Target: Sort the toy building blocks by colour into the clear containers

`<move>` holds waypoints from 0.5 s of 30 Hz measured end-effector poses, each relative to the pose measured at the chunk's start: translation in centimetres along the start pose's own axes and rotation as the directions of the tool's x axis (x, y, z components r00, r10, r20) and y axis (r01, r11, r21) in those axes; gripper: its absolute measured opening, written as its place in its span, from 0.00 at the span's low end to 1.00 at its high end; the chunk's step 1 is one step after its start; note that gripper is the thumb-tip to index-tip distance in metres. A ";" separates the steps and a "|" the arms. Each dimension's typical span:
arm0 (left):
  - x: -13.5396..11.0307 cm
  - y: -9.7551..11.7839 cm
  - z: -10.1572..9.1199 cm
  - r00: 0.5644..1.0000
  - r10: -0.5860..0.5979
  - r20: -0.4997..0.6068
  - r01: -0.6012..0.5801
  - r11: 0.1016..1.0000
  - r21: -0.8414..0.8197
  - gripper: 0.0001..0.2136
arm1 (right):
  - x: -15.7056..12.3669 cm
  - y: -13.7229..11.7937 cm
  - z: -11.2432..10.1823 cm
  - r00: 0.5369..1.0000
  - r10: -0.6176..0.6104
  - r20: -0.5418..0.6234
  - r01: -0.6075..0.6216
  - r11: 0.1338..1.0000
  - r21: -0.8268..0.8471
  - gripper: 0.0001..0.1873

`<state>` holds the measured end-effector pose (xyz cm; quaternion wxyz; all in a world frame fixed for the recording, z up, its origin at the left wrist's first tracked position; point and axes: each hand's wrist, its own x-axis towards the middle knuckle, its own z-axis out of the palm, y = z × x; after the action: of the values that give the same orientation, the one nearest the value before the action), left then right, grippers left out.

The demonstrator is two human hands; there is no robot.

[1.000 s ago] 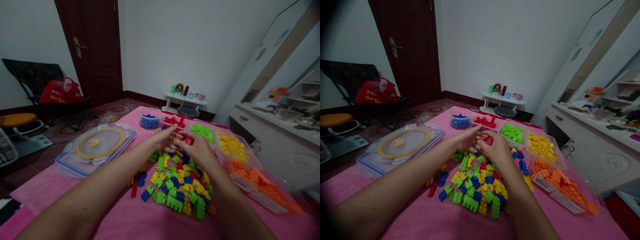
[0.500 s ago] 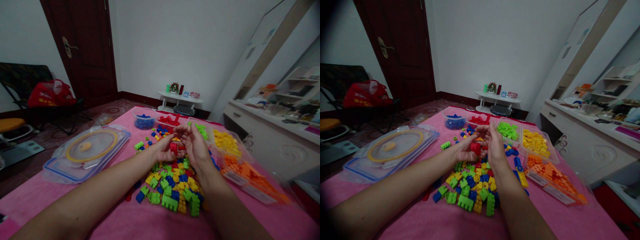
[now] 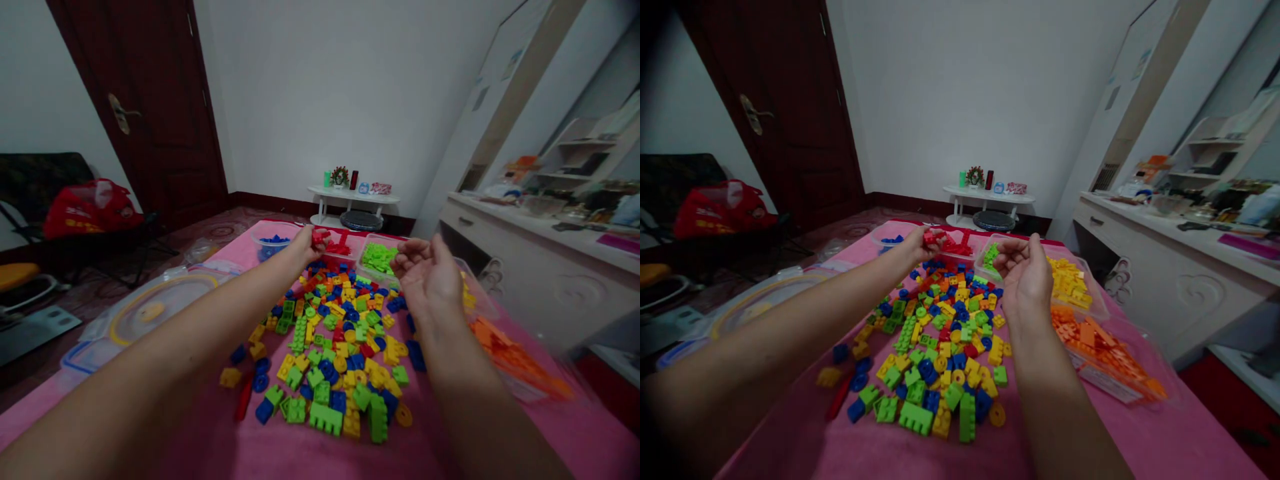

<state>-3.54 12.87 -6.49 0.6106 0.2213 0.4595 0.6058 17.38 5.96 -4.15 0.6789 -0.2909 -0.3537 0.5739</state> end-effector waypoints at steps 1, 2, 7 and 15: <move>1.2 0.5 0.6 0.999 0.022 -0.030 -0.021 0.999 0.023 0.15 | 0.1 -0.1 -0.1 1.000 0.014 -0.020 -0.014 1.000 0.008 0.19; 2.3 0.9 1.1 0.997 0.041 -0.058 -0.038 0.998 0.057 0.15 | 0.1 -0.2 -0.2 0.999 0.023 -0.034 -0.023 1.000 0.011 0.19; 4.7 1.3 1.9 0.990 0.094 -0.103 -0.059 0.952 0.300 0.09 | -0.2 0.7 -0.5 1.000 -0.005 -0.008 0.004 0.996 -0.093 0.19; 4.8 0.2 0.2 0.856 0.448 0.258 -0.456 0.419 0.786 0.09 | -1.0 2.8 0.5 0.997 -0.037 0.070 0.053 0.968 -0.245 0.18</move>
<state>-4.18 17.46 -7.65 0.2501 0.5976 0.6085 0.4583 15.32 5.48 -6.27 0.6384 -0.3462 -0.4509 0.5190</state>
